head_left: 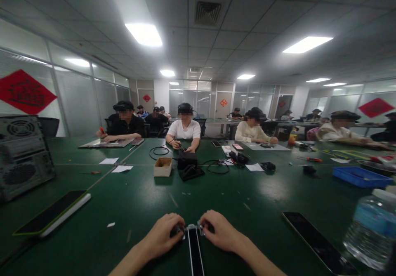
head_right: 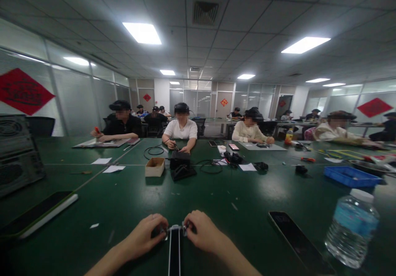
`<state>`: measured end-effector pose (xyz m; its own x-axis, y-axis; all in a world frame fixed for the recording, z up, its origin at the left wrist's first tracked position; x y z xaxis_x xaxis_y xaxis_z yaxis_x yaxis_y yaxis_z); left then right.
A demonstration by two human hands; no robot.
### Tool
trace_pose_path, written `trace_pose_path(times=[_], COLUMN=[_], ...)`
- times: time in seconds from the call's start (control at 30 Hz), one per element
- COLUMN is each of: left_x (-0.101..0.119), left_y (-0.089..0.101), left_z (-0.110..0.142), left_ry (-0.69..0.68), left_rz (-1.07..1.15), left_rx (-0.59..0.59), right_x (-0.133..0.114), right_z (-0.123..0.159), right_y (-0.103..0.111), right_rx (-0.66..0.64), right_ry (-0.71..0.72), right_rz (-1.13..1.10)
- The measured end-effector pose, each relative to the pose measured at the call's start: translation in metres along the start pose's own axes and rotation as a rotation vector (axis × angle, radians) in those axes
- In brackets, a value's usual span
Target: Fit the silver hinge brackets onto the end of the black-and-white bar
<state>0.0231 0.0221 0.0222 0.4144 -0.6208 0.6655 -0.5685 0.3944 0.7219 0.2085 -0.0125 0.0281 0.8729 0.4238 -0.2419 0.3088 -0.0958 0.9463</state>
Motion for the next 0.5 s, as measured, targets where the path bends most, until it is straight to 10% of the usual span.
trace_pose_path(times=[0.5], left_x=[0.0023], left_y=[0.0017], left_z=[-0.0012], left_ry=[-0.014], left_rz=[0.013], left_rx=[-0.017], right_x=[0.0039], right_z=[-0.0007], right_y=[-0.0045], right_rx=[0.018], right_ry=[0.019], right_rz=[-0.013])
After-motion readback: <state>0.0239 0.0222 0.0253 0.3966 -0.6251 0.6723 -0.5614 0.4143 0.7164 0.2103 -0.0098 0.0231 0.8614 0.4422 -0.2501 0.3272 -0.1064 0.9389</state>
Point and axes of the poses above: each hand's wrist, its own z-axis away from the middle knuckle, its own y-axis out of the back of the hand, x = y × z, the point moved 5 cm from there along -z, towards the middle knuckle, and after that the axes turned 15 degrees about z, right-handed, at the moved point
